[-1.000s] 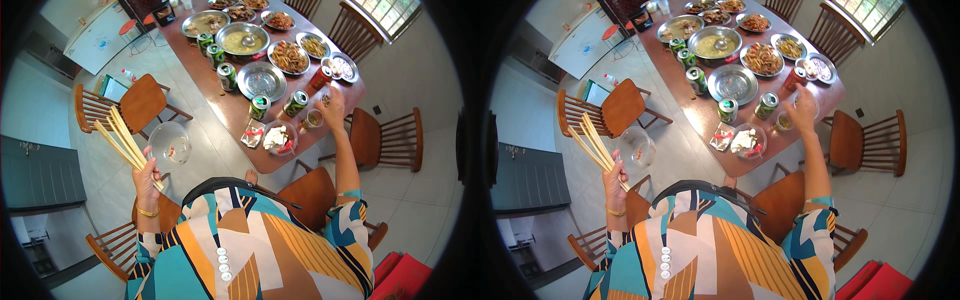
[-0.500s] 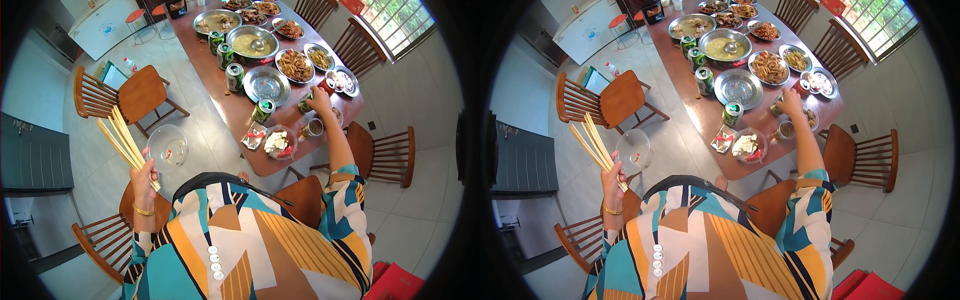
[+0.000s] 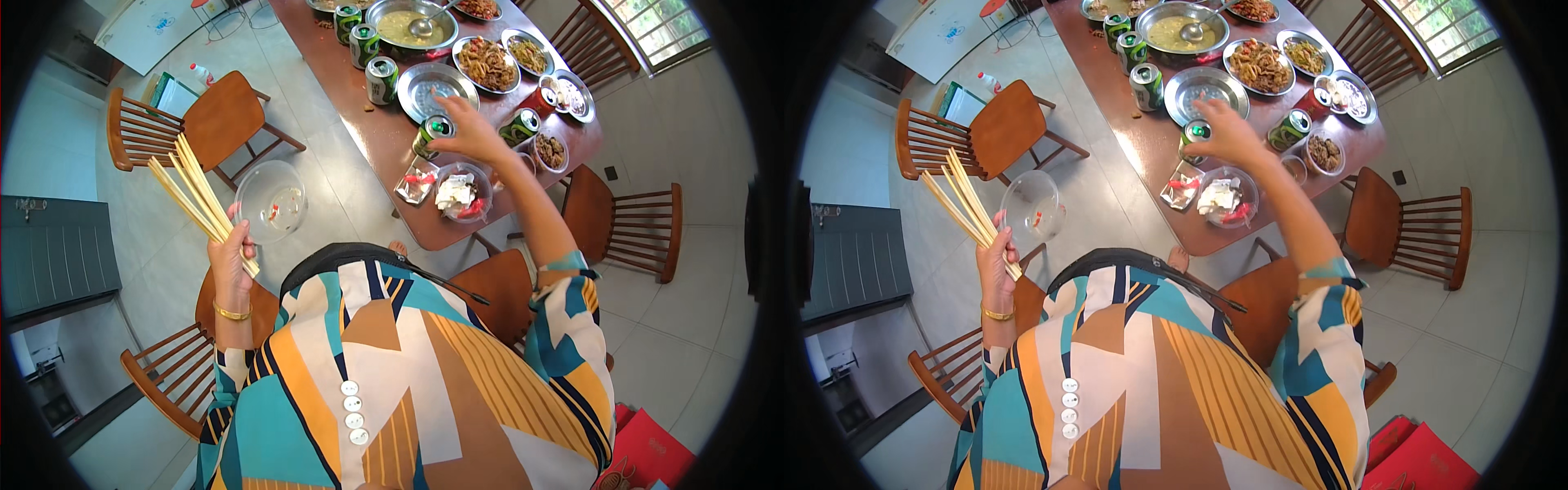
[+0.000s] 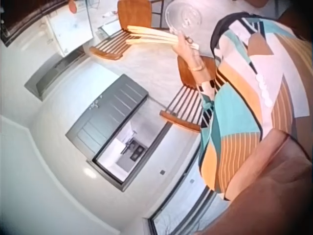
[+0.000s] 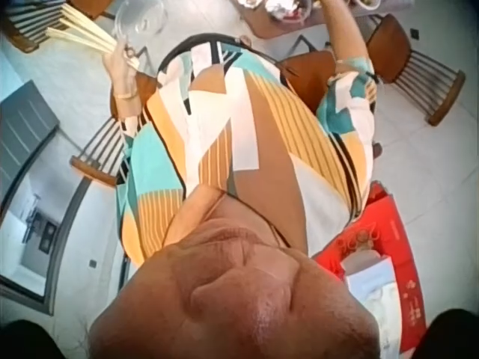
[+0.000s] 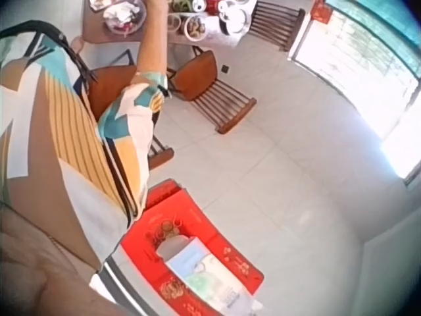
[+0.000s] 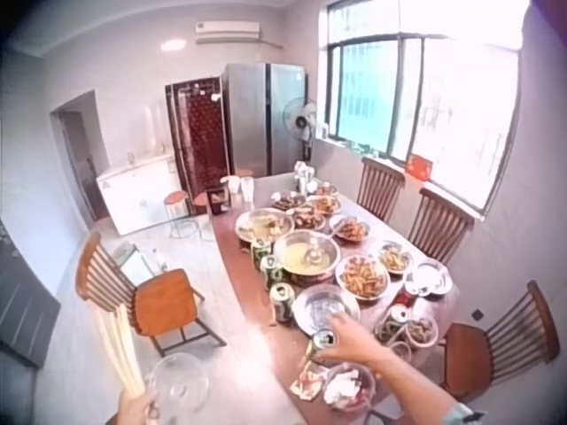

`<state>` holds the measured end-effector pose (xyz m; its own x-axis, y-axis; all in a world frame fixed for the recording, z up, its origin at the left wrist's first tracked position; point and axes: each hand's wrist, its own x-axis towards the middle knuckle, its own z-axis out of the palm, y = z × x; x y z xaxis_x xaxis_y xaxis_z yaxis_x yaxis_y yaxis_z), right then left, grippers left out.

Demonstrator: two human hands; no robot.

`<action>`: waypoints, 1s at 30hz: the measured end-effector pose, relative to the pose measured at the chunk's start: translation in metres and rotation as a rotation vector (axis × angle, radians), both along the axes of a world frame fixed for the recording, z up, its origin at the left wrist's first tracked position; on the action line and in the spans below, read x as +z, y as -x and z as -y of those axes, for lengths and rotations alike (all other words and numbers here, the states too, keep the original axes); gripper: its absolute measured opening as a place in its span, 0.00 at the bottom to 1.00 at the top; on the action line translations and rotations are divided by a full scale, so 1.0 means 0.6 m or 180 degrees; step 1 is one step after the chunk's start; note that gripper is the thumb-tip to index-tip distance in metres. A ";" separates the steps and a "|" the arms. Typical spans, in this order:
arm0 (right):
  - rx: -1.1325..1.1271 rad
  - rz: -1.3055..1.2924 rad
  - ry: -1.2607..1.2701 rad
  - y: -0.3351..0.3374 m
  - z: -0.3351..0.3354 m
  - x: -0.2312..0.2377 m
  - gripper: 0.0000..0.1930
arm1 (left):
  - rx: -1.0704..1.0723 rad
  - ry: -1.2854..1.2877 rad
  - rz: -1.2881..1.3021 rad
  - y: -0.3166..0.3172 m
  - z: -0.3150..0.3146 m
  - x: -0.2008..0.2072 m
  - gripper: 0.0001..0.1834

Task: Clearing dishes and food scraps from a dining table after a meal.

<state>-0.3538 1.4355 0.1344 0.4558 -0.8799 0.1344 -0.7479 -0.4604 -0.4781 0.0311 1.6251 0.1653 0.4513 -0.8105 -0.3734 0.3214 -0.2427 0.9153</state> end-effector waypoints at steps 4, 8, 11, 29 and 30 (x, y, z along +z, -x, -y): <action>-0.0043 -0.0395 0.0003 -0.031 0.002 -0.057 0.31 | -0.0100 0.0041 -0.0033 0.010 0.009 0.013 0.19; -0.0281 -0.0323 -0.0022 -0.001 0.004 -0.040 0.23 | -0.0118 0.0041 -0.0086 0.000 0.003 0.004 0.19; -0.0586 -0.0453 0.0019 0.042 0.005 -0.024 0.23 | -0.0009 0.0056 -0.0149 -0.009 -0.004 -0.009 0.19; -0.0472 0.0100 0.0754 -0.107 0.101 -0.006 0.39 | 0.0275 -0.0014 -0.0044 -0.068 -0.022 -0.019 0.21; -0.0678 -0.0118 0.0385 -0.145 0.108 0.011 0.41 | 0.0254 -0.0032 -0.0010 -0.077 -0.026 -0.019 0.21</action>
